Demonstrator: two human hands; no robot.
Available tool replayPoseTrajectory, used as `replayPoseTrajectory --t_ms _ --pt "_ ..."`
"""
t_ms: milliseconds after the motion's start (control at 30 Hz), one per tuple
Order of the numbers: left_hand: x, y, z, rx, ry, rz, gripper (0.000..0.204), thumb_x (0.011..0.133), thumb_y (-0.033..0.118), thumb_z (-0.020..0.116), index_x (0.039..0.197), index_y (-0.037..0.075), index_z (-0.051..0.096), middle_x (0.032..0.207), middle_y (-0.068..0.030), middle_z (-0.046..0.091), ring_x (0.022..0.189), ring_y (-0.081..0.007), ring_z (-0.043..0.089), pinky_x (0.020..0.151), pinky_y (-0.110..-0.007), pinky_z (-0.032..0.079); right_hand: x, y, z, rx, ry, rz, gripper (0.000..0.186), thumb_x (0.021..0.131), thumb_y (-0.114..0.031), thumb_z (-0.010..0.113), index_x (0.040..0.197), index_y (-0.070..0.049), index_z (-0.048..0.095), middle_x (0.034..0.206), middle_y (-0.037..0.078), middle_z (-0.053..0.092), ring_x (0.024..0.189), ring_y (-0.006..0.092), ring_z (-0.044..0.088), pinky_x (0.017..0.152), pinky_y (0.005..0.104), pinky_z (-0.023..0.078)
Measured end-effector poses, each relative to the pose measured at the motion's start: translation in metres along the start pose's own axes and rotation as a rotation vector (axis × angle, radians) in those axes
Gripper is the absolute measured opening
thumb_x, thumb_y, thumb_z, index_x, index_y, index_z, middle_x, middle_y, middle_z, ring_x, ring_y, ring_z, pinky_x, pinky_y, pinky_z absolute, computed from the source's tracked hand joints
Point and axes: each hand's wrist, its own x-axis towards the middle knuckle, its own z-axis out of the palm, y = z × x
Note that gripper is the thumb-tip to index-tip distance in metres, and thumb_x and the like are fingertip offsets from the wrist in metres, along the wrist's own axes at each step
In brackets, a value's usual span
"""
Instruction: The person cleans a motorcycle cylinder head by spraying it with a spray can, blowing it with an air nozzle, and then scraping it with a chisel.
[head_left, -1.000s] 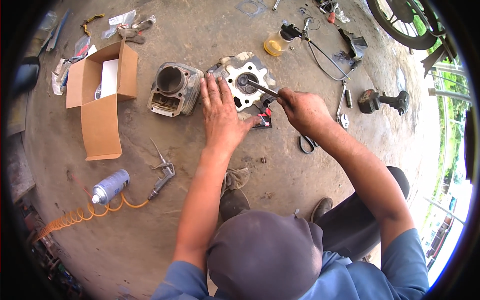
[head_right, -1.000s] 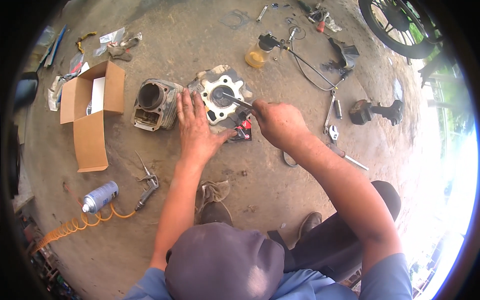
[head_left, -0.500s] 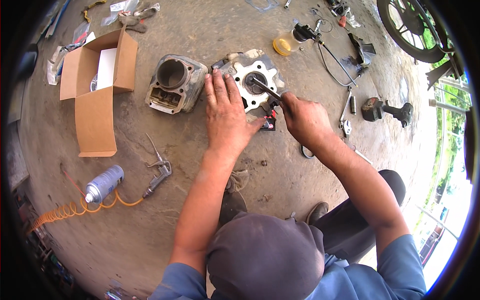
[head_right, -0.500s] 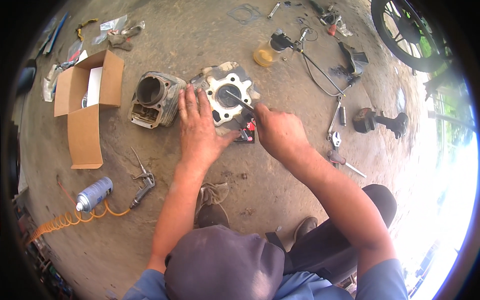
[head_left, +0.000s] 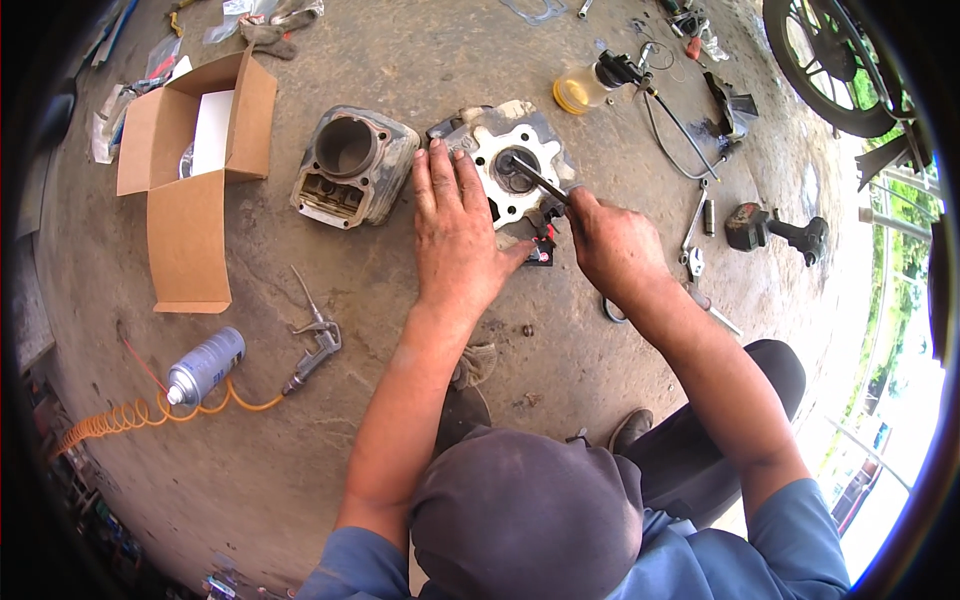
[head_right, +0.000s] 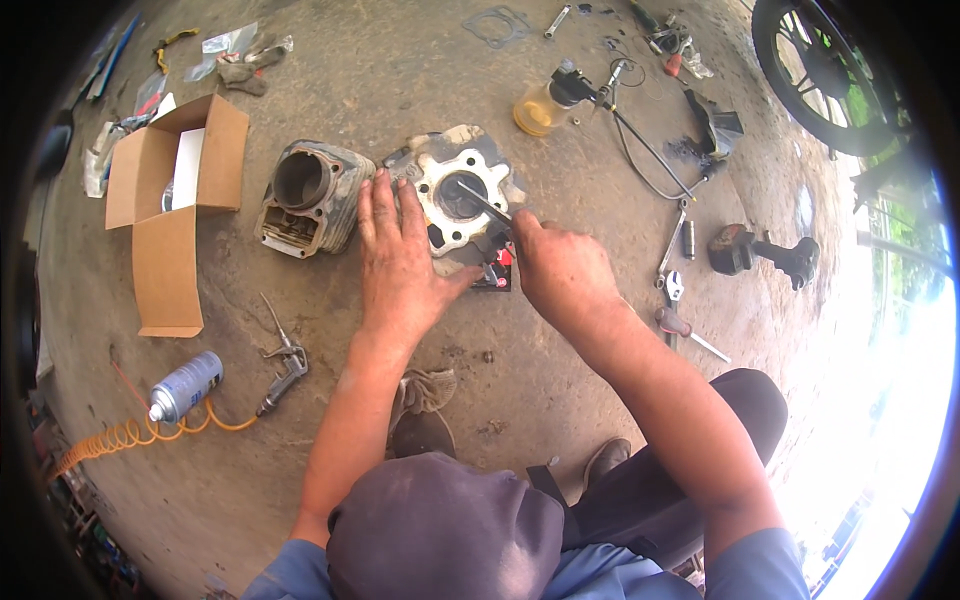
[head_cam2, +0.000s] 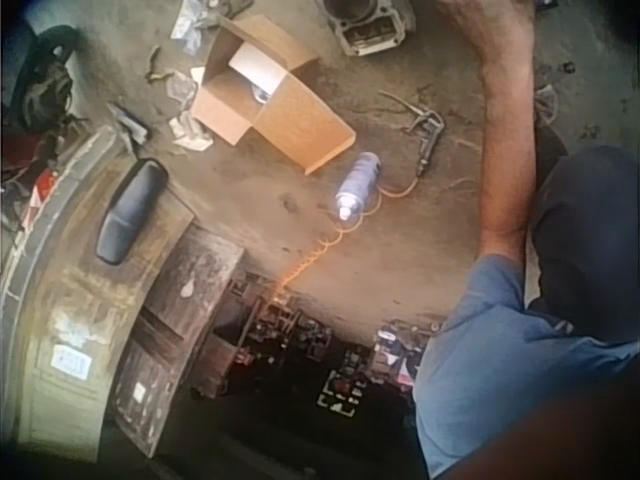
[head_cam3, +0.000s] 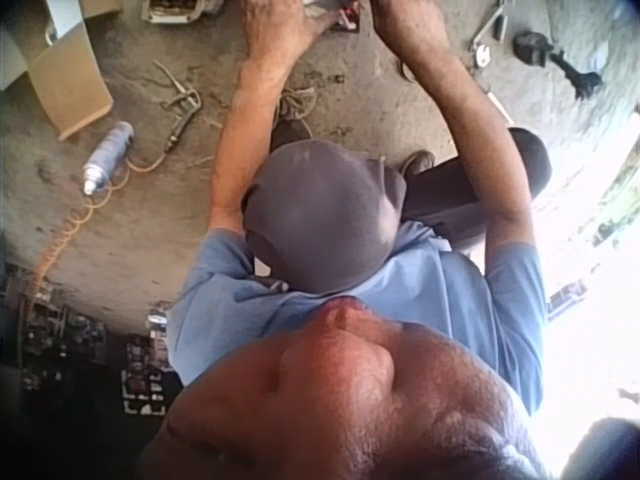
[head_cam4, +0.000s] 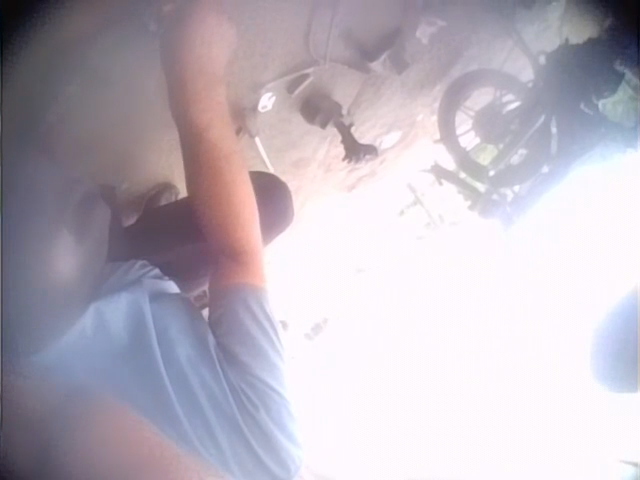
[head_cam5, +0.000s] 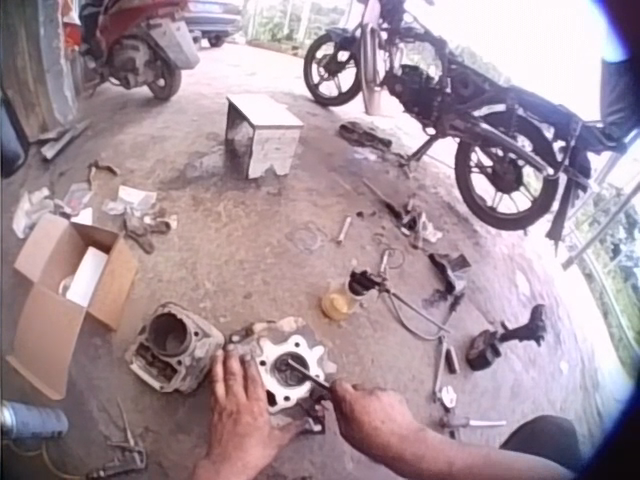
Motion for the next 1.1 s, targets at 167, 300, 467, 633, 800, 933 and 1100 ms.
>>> replayPoseTrajectory --t_ms 167,300,467,633,800,933,1100 --pt "-0.003 -0.004 0.001 0.015 0.003 0.007 0.129 0.068 0.040 0.104 0.163 -0.013 0.036 0.175 -0.0353 0.025 0.165 -0.0512 0.023 0.133 -0.057 0.031 0.006 -0.006 -0.013 -0.018 -0.124 0.022 0.020 0.106 -0.012 0.057 0.123 -0.004 0.055 0.095 0.024 0.077 0.091 0.0471 0.077 0.079 0.0605 0.060" --pt "-0.001 0.000 0.004 0.005 0.015 0.013 0.128 0.068 0.039 0.105 0.162 -0.014 0.037 0.174 -0.0355 0.026 0.165 -0.0513 0.023 0.132 -0.058 0.031 0.011 0.002 -0.011 -0.004 -0.178 -0.006 0.021 0.105 -0.012 0.059 0.124 -0.004 0.055 0.090 0.024 0.076 0.089 0.0482 0.076 0.078 0.0610 0.059" --pt "0.001 0.001 0.002 -0.003 0.008 0.003 0.128 0.068 0.040 0.104 0.163 -0.013 0.036 0.174 -0.0351 0.026 0.165 -0.0509 0.022 0.133 -0.058 0.031 0.011 0.011 -0.005 0.095 -0.095 -0.067 0.019 0.109 -0.019 0.059 0.122 -0.005 0.054 0.090 0.024 0.076 0.088 0.0498 0.075 0.077 0.0620 0.058" --pt "-0.002 0.001 0.003 -0.006 0.031 0.005 0.128 0.068 0.041 0.104 0.163 -0.013 0.036 0.175 -0.0347 0.025 0.166 -0.0505 0.021 0.133 -0.058 0.031 0.003 -0.006 0.001 0.149 -0.078 0.054 0.020 0.112 -0.025 0.057 0.120 -0.006 0.054 0.090 0.025 0.075 0.088 0.0507 0.074 0.077 0.0632 0.058" --pt "0.000 0.003 -0.002 -0.026 0.002 -0.020 0.122 0.068 0.032 0.105 0.161 -0.014 0.040 0.173 -0.0362 0.026 0.165 -0.0508 0.021 0.135 -0.055 0.028 0.005 -0.002 0.004 0.238 -0.065 0.033 0.022 0.111 -0.026 0.059 0.116 -0.005 0.056 0.089 0.027 0.074 0.089 0.0521 0.073 0.079 0.0632 0.057" --pt "0.000 0.004 -0.004 -0.015 -0.010 -0.030 0.122 0.068 0.031 0.105 0.161 -0.014 0.040 0.173 -0.0360 0.026 0.165 -0.0507 0.022 0.135 -0.055 0.028 0.003 -0.009 -0.003 0.352 -0.074 0.080 0.025 0.110 -0.027 0.061 0.110 -0.002 0.057 0.089 0.029 0.073 0.091 0.0536 0.071 0.080 0.0635 0.055" --pt "0.000 0.000 -0.002 0.028 -0.012 -0.021 0.129 0.067 0.040 0.105 0.164 -0.010 0.036 0.174 -0.0325 0.028 0.165 -0.0493 0.024 0.131 -0.057 0.035 -0.002 -0.014 0.001 0.435 -0.106 0.143 0.027 0.111 -0.027 0.061 0.113 -0.001 0.060 0.092 0.031 0.073 0.095 0.0539 0.071 0.083 0.0624 0.055"
